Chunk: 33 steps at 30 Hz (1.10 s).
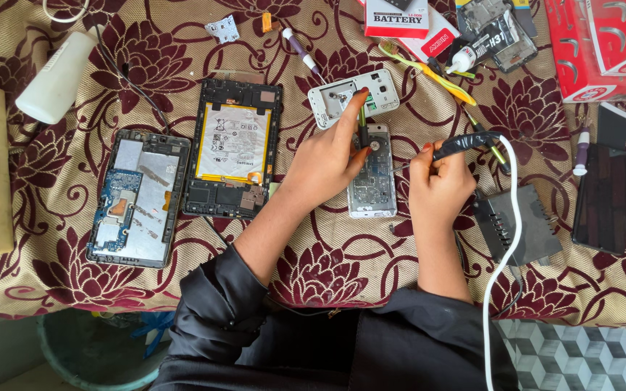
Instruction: The person uses a soldering iron to work on a disassembled smartphone's internal circuit board. They hold the phone steady with one hand while applying the soldering iron with the other, focusing on specific points on the board.
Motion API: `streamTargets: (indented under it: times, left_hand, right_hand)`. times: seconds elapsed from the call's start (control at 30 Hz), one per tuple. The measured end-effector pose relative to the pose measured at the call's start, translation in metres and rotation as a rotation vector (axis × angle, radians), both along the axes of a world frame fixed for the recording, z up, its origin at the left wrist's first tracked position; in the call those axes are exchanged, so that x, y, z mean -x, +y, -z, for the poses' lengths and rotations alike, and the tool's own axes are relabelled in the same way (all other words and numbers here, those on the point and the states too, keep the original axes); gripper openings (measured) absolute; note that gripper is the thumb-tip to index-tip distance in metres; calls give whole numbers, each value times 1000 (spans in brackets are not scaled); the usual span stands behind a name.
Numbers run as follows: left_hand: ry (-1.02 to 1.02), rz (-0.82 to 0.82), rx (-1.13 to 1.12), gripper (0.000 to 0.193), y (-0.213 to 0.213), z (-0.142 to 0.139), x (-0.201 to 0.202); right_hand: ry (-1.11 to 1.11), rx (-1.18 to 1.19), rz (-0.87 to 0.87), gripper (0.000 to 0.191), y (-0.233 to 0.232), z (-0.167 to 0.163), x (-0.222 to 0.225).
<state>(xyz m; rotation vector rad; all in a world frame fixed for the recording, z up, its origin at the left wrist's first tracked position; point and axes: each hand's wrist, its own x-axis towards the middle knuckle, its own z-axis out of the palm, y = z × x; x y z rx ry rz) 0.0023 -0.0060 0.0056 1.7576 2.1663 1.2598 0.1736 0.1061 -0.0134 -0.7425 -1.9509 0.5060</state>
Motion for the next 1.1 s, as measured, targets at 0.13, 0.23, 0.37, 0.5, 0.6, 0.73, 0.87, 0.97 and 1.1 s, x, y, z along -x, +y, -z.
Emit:
streamTargets:
  times: [0.13,0.23,0.37,0.5,0.6,0.73,0.87,0.97,1.1]
  left_hand:
    - [-4,2,2,94,0,0,0]
    - [-2,-1,-2,93,0,0,0]
    - [-9,-3,13,93,0,-1,0]
    - [-9,1,8,93,0,-1,0]
    - [-2,-1,-7,93,-1,0,-1]
    - [-11,5,3,93,0,-1,0]
    - [-1,5,-12,93,0,-1,0]
    - [4,2,-22,93,-1,-1,-1]
    - [-1,1,-20,93,-1,-2,-1]
  right_hand:
    - [16,-18,-14,7,0,1,0]
    - [16,-24,-15,7,1,1,0]
    - [10,-23,-10,7,1,1,0]
    - [14,-36,-18,7,0,1,0]
    - [-3,-10,1,8,0,1,-1]
    - [-1,-39,0,7,1,0,0]
    - [1,-51,-8,7,1,0,0]
    - [-3,-45,-2,8,1,0,0]
    - [-7,-63,2,7,1,-1,0]
